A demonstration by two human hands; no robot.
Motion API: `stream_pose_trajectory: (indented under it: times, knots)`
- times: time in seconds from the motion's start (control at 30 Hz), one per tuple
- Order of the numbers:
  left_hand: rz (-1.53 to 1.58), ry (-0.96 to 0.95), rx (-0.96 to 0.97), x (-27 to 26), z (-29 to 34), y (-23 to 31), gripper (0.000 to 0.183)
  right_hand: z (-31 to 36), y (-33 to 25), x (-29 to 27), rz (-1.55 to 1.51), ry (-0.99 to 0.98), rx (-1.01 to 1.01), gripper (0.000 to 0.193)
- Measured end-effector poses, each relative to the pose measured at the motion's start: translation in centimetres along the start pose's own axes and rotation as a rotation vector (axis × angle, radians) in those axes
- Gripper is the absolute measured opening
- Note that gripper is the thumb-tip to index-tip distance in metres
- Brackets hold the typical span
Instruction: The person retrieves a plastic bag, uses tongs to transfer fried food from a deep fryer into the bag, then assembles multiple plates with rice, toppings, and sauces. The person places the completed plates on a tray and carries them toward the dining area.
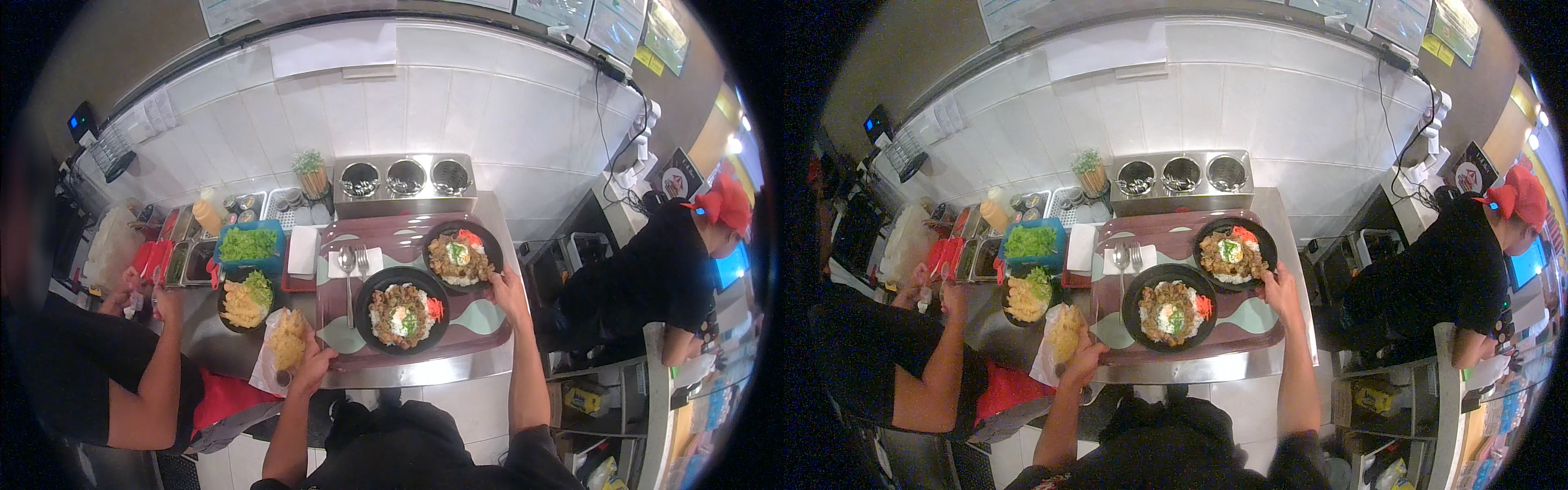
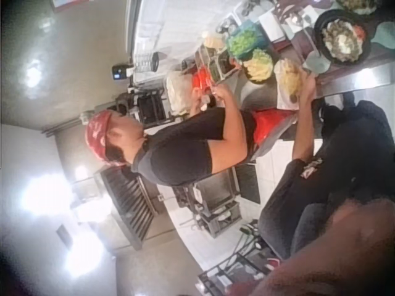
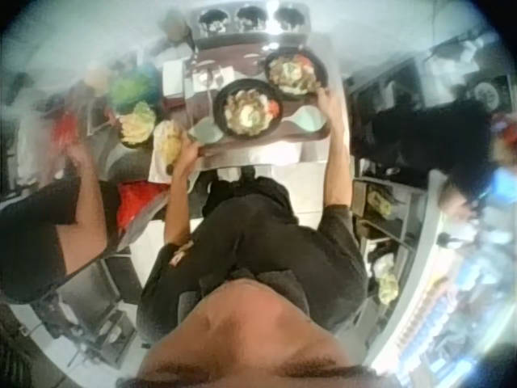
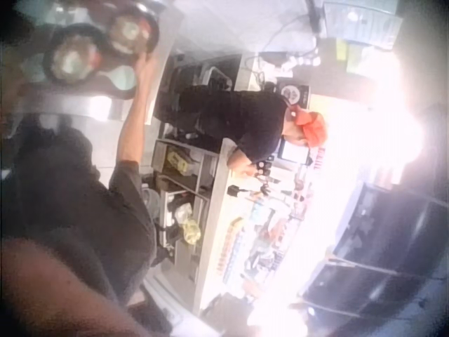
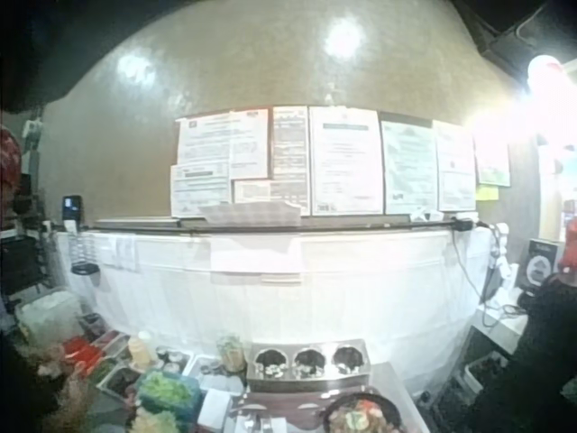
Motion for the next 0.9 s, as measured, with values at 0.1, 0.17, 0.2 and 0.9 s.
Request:
stream_pose_trajectory:
  times: [0.1,0.17,0.2,0.9]
  knots:
    - [-0.024,0.014,0.032,0.1,0.2,0.2,0.091,0.9,-0.4,-1.3,-0.039,0.065,0.054,0.044]
    - [0.008,-0.020,-0.015,0.2,0.5,0.5,0.092,2.0,1.7,-3.7,0.274,0.281,-0.138,0.047]
    - [0.048,-0.030,-0.062,0.1,0.6,0.5,0.092,2.9,2.7,-4.5,0.432,0.385,-0.235,0.049]
    - [0.258,-0.094,0.000,-0.8,2.5,1.2,0.093,11.3,5.2,-1.8,0.129,0.414,0.037,0.041]
Point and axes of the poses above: each hand's wrist, its own z-axis away from the middle knuckle, its own x-axis out of the palm, y = z × x, the point moved 3 cm from there along -z, towards the middle knuckle, and after that the axes turned 11 degrees about -z, right-handed, at the moved point
